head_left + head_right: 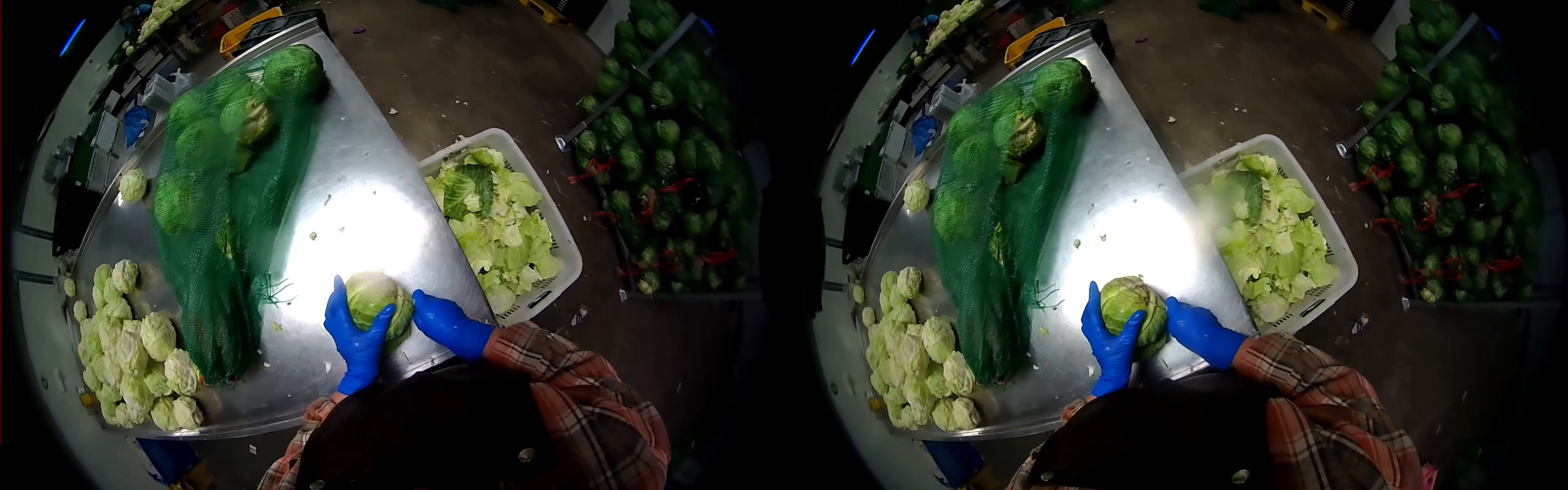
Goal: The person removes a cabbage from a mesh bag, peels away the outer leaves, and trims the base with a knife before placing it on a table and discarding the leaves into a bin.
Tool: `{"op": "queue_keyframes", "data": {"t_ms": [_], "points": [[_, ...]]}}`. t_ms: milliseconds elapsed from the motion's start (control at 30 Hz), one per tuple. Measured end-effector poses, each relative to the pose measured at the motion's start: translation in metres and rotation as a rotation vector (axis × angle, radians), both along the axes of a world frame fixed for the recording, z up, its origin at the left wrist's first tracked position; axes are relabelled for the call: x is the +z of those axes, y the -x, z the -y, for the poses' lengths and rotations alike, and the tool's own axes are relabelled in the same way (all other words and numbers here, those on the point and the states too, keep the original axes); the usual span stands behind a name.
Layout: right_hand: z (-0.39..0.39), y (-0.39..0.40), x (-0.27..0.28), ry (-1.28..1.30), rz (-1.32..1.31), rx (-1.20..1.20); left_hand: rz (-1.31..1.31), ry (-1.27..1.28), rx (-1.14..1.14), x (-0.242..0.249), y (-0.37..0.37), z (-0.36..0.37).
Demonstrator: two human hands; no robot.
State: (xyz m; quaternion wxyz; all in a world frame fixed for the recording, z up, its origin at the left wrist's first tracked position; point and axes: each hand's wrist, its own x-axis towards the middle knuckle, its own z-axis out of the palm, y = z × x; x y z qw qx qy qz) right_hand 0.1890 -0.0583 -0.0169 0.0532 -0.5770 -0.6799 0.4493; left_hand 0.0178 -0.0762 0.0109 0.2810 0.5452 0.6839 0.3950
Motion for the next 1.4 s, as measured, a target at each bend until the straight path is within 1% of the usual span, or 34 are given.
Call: {"op": "queue_keyframes", "data": {"t_ms": [33, 100, 167, 233, 267, 300, 367, 400, 433, 500, 533, 567, 600, 667, 700, 733, 767, 800, 833, 900, 933, 1000, 1033, 1067, 1133, 1167, 1200, 1267, 1333, 1367, 1400], "points": [[-0.004, 0.0, -0.006, 0.019, 0.034, -0.023, -0.051, -0.011, 0.01, 0.001, -0.003, -0.004], [-0.003, 0.001, -0.01, 0.157, -0.068, -0.149, -0.006, -0.018, 0.014, 0.001, -0.004, -0.007], [-0.008, 0.002, -0.006, 0.206, -0.067, -0.158, 0.038, -0.042, 0.018, -0.002, -0.003, -0.008], [-0.01, 0.003, 0.013, 0.178, 0.03, -0.046, 0.027, -0.051, 0.015, -0.003, -0.004, -0.007], [-0.009, 0.002, 0.016, 0.165, -0.027, -0.07, 0.022, -0.061, 0.015, -0.001, -0.005, -0.007], [-0.006, -0.001, 0.02, 0.15, -0.083, -0.093, -0.014, -0.054, 0.023, 0.002, -0.007, -0.008], [0.004, -0.003, -0.035, 0.01, -0.074, -0.073, -0.196, -0.11, -0.062, 0.009, -0.017, 0.001], [0.007, -0.003, -0.032, 0.021, -0.12, -0.068, -0.293, -0.136, -0.104, 0.012, -0.017, 0.008], [-0.001, -0.006, -0.016, 0.021, -0.158, -0.051, -0.224, -0.153, -0.078, 0.008, -0.014, 0.007], [-0.005, -0.012, 0.025, 0.39, -0.252, -0.075, -0.169, -0.22, -0.08, 0.002, -0.005, 0.018], [-0.003, -0.008, 0.004, 0.469, -0.293, -0.178, -0.143, -0.26, -0.068, -0.003, 0.001, 0.019], [-0.001, -0.008, 0.0, 0.426, -0.293, -0.139, 0.049, -0.267, -0.092, -0.013, 0.012, 0.023], [0.003, -0.007, -0.002, 0.391, -0.295, -0.097, 0.188, -0.212, -0.067, -0.019, 0.021, 0.035], [0.007, 0.004, 0.012, 0.309, -0.216, 0.016, 0.465, -0.109, -0.019, -0.009, 0.034, 0.053], [0.01, 0.01, 0.015, 0.27, -0.179, 0.071, 0.666, 0.05, 0.067, 0.007, 0.047, 0.058], [0.015, 0.015, 0.012, 0.179, -0.177, 0.133, 0.738, 0.335, 0.23, 0.027, 0.057, 0.062], [0.019, 0.019, 0.008, 0.086, -0.177, 0.196, 0.732, 0.464, 0.253, 0.048, 0.057, 0.058], [0.02, 0.022, 0.004, -0.014, -0.177, 0.258, 0.73, 0.586, 0.271, 0.06, 0.058, 0.056], [0.021, 0.025, -0.008, -0.051, -0.221, 0.247, 0.794, 0.57, 0.205, 0.055, 0.064, 0.057], [0.003, 0.023, 0.029, 0.291, -0.297, 0.05, 0.912, 0.535, 0.046, 0.029, 0.077, 0.052], [-0.003, 0.019, 0.042, 0.465, -0.328, -0.056, 0.956, 0.456, 0.048, 0.017, 0.081, 0.056], [-0.019, 0.002, -0.01, 0.464, -0.492, -0.21, 1.044, 0.29, 0.046, -0.002, 0.085, 0.067], [-0.027, -0.005, -0.009, 0.438, -0.459, -0.279, 1.025, 0.214, 0.015, -0.002, 0.081, 0.066], [-0.037, -0.008, -0.006, 0.414, -0.423, -0.348, 0.996, 0.19, 0.013, -0.002, 0.077, 0.063], [-0.044, -0.01, 0.023, 0.303, -0.335, -0.418, 0.946, 0.145, 0.013, -0.002, 0.065, 0.055], [-0.044, -0.011, 0.034, 0.288, -0.284, -0.407, 0.93, 0.126, -0.003, -0.001, 0.061, 0.049], [-0.042, -0.009, 0.017, 0.04, -0.263, -0.258, 0.924, 0.133, -0.006, 0.003, 0.058, 0.041], [-0.025, 0.007, 0.017, -0.419, -0.482, 0.016, 0.906, 0.173, -0.01, 0.012, 0.053, 0.036], [-0.014, 0.025, 0.054, -0.315, -0.467, 0.078, 0.86, 0.229, -0.006, 0.008, 0.055, 0.033], [-0.014, 0.034, 0.047, -0.36, -0.403, 0.107, 0.837, 0.239, -0.023, 0.007, 0.057, 0.032], [-0.018, 0.038, 0.039, -0.277, -0.328, 0.127, 0.813, 0.247, -0.04, 0.006, 0.058, 0.03]]}}
